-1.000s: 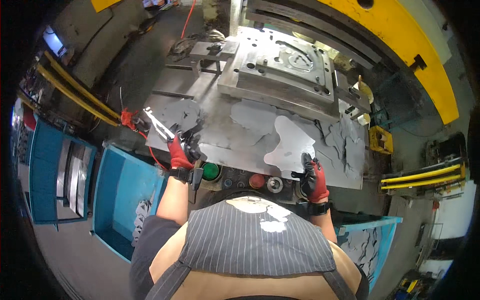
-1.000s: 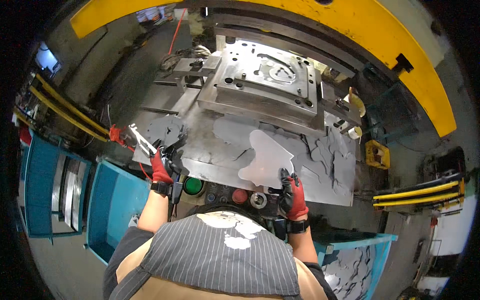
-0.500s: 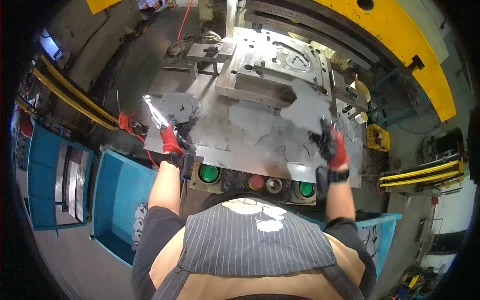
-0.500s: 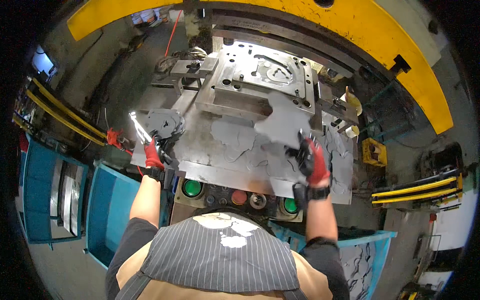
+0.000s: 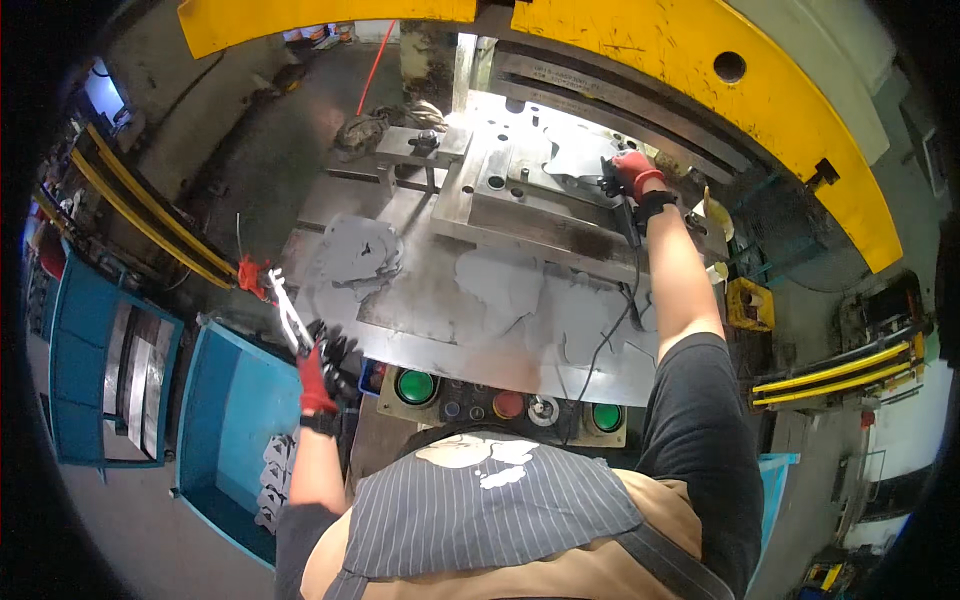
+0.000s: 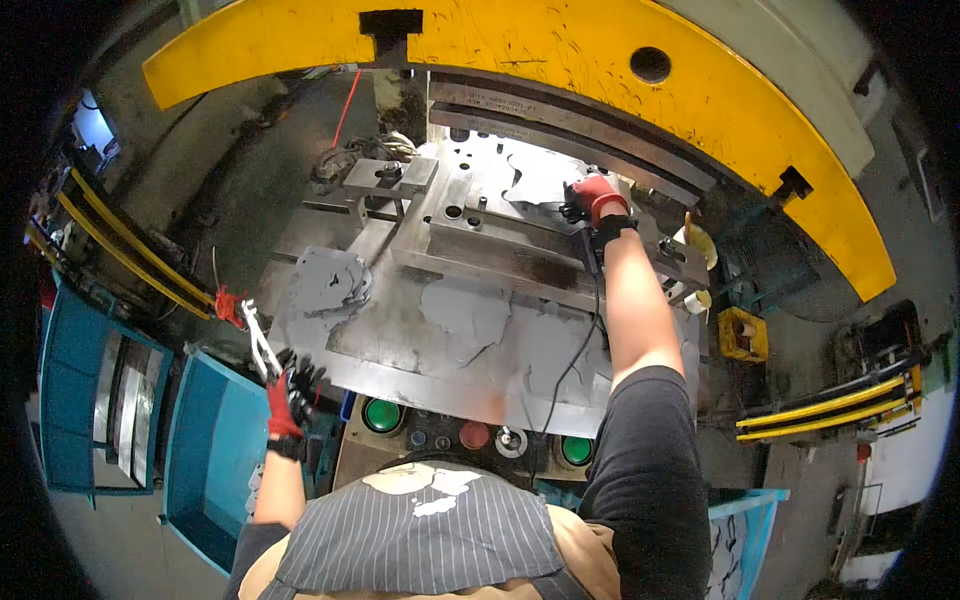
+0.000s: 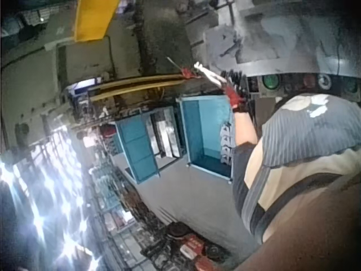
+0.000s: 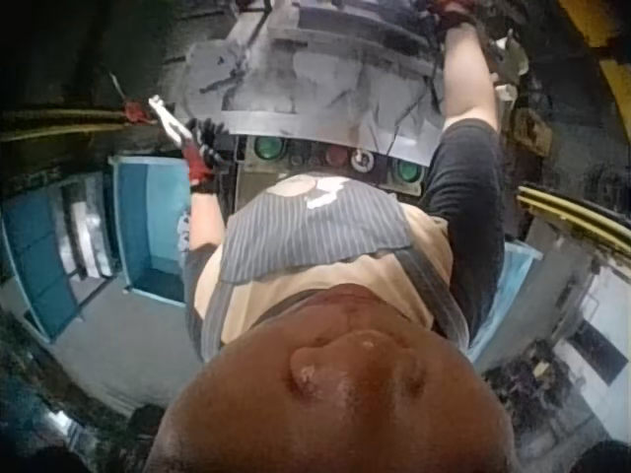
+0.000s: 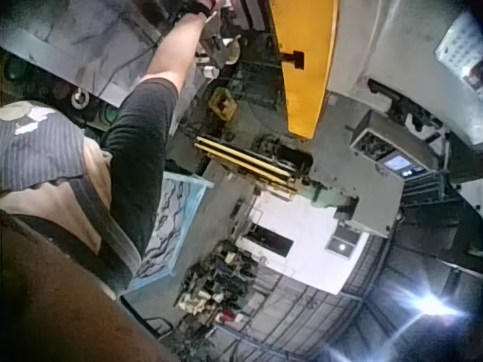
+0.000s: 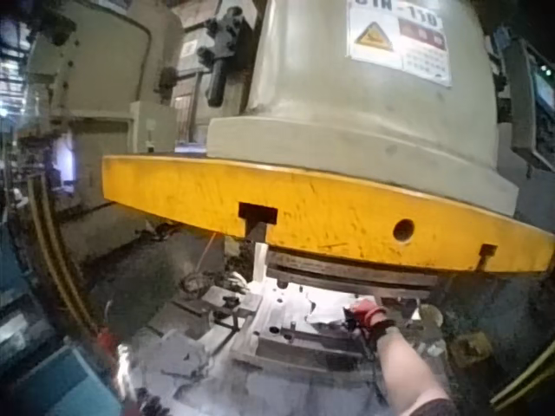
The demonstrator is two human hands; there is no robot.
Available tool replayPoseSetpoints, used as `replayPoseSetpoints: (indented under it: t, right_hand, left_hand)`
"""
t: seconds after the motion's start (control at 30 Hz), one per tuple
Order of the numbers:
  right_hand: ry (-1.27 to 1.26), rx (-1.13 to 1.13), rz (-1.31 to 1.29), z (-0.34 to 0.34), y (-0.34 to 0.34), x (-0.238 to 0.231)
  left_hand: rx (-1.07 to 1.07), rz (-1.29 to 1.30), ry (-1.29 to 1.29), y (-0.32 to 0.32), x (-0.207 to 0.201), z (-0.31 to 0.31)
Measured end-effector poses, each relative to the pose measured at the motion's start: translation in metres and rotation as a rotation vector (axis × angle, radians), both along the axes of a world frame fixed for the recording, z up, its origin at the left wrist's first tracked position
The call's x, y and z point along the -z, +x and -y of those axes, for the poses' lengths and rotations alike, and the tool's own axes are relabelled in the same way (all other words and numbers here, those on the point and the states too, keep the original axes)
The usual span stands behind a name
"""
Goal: Operate a stamping press to form metal parts from sheets.
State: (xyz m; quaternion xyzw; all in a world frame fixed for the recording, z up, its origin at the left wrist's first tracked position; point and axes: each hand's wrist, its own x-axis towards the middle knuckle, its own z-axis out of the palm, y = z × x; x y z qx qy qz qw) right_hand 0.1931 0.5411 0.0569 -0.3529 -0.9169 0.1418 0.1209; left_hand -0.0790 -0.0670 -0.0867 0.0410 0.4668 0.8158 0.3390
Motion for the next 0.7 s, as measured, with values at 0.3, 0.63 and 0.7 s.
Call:
replayPoseSetpoints:
  t: [0.3, 0.63, 0.7]
  right_hand:
    - [0.263, 0.279, 0.27, 0.095, -0.039, -0.04]
    - [0.434, 0.107, -0.291, 0.213, 0.018, -0.061]
    - [0.313, 0.083, -0.478, 0.245, 0.07, -0.036]
  left_hand:
    - [-0.192, -0.269, -0.235, 0.003, 0.008, 0.069]
    - [-0.103, -0.239, -0.113, -0.001, -0.006, -0.02]
    - [-0.122, -0.467, -0.126, 0.011, -0.006, 0.002]
